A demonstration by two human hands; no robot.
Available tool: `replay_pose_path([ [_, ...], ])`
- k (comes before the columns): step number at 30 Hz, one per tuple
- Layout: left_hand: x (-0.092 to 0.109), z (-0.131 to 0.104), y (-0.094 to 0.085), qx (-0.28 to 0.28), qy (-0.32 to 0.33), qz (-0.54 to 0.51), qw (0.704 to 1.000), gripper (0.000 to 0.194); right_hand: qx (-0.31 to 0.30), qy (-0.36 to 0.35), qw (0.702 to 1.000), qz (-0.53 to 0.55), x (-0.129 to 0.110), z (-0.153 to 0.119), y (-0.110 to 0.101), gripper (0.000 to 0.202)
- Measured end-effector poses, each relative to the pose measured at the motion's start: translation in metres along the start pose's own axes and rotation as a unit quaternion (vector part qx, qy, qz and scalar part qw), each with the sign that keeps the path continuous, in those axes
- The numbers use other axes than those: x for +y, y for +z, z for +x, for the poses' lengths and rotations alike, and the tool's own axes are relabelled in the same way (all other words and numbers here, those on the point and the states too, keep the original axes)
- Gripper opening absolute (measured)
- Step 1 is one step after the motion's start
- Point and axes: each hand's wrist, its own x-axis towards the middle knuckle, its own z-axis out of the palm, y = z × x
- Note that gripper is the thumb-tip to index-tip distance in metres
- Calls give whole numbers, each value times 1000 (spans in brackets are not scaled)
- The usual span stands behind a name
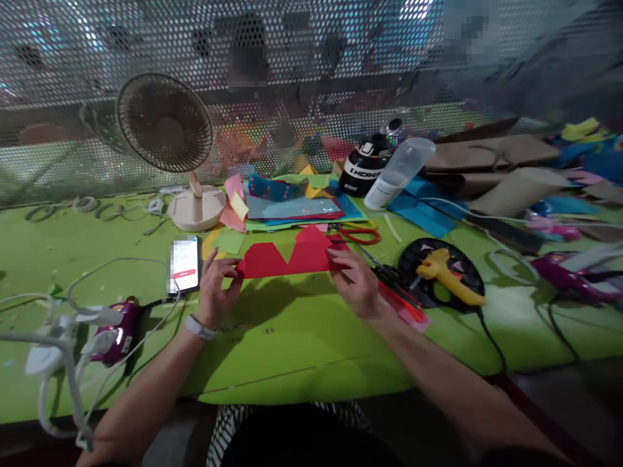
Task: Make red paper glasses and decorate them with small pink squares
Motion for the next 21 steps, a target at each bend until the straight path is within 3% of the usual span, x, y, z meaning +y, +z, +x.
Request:
replay_pose_path([
  [6, -3, -4, 4, 11, -60, 12, 998, 17, -11, 1, 1000, -8, -2, -1, 0, 26],
  [12, -7, -4, 7, -13, -108, 27, 994, 15, -17, 1, 999, -45, -6, 1, 2, 21],
  [17, -2, 0, 7, -42, -130, 9, 991, 12, -51, 11, 996, -78, -14, 2, 5, 7],
  [21, 2, 2, 6, -59, -162, 20, 985, 14, -96, 44, 993, -44, -18, -3, 7, 10],
])
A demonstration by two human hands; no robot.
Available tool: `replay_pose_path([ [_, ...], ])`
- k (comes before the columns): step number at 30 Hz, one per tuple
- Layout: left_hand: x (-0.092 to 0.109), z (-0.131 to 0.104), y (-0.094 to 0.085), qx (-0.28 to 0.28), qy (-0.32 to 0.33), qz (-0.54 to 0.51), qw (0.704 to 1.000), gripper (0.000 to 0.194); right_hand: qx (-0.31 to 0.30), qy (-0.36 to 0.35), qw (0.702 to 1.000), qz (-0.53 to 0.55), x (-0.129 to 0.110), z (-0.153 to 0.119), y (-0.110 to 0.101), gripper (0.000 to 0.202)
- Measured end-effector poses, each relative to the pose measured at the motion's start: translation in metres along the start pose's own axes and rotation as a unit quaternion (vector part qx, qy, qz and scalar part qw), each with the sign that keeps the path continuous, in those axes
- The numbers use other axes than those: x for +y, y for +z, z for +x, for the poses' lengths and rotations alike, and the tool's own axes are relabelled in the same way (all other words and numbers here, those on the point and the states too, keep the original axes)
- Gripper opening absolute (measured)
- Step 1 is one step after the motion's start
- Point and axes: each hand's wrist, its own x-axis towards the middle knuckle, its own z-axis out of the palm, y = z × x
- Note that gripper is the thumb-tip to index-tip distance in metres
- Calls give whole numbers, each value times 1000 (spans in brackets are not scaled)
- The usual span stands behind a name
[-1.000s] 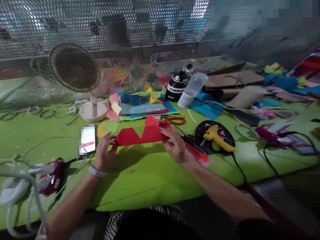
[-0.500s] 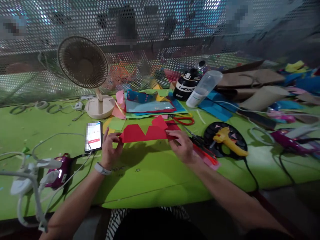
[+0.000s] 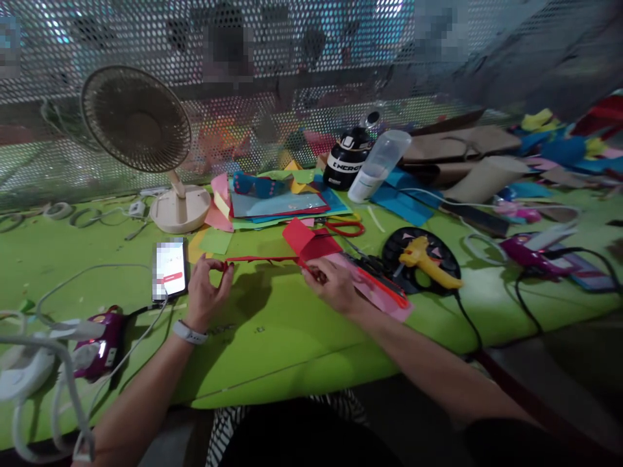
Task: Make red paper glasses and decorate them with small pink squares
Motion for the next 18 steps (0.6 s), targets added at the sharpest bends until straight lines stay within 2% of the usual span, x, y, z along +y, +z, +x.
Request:
replay_pose_path([
  [3, -1, 1, -1, -47, -40, 7, 998, 15, -32, 46, 998, 34, -5, -3, 2, 15],
  [5, -3, 3, -1, -73, -42, 2, 996, 14, -41, 73, 995, 52, -12, -2, 0, 18],
  [7, -3, 4, -2, -70, -22, 0, 997, 18, -41, 85, 993, 63, -20, 1, -3, 18],
  [10, 4, 3, -5, -36, 8, 22, 999, 21, -27, 66, 996, 50, -35, 9, -10, 15],
  [12, 13, 0, -8, -50, 10, 12, 999, 19, -1, 23, 1000, 15, -44, 13, -13, 11],
  [13, 19, -2, -9, -80, 1, -16, 997, 24, 14, -13, 1000, -6, -49, 14, -13, 9],
  [16, 32, -9, -10, -182, -97, -171, 963, 43, 29, -159, 985, -63, -65, 10, -10, 6],
  [18, 36, -11, -7, -205, -169, -261, 928, 42, 5, -246, 966, -80, -75, 3, -6, 6],
])
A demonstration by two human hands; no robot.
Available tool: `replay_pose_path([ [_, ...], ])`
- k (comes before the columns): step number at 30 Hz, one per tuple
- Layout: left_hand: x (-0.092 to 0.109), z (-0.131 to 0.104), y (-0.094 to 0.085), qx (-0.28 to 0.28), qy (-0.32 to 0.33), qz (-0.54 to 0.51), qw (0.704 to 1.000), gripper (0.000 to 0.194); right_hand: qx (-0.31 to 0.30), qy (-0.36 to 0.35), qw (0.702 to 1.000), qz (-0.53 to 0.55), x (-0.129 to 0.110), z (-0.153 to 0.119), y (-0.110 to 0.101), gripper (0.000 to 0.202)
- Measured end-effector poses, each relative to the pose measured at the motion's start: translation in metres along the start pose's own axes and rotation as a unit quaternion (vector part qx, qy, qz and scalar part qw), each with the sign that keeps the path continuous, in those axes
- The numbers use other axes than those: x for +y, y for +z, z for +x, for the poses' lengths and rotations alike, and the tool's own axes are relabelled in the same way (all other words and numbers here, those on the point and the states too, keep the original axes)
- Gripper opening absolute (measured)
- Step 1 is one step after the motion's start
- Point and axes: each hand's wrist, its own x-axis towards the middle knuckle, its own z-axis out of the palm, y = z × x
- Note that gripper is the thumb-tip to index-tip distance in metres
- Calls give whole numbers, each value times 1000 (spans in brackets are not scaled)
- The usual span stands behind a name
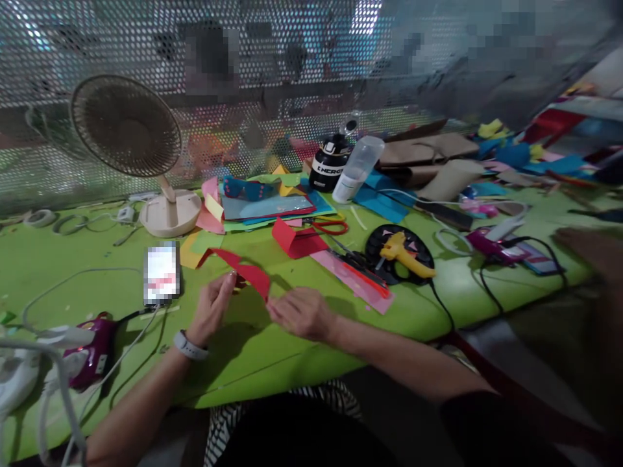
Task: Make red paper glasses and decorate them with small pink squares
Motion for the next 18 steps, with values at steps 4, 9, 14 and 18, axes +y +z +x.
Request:
replay_pose_path([
  [4, 0, 6, 5, -7, -71, -123, 990, 39, -78, -64, 993, 54, -15, -6, 0, 20],
  [9, 5, 12, -5, -9, -88, -156, 984, 27, -145, -76, 980, 109, 5, -17, -19, 43],
  [14, 0, 20, -19, -16, -135, -188, 973, 17, -193, 195, 960, -56, 78, -40, -63, 25],
  [18, -8, 22, -17, -128, -119, -86, 981, 21, -314, 393, 840, -202, 140, -63, -105, 28],
])
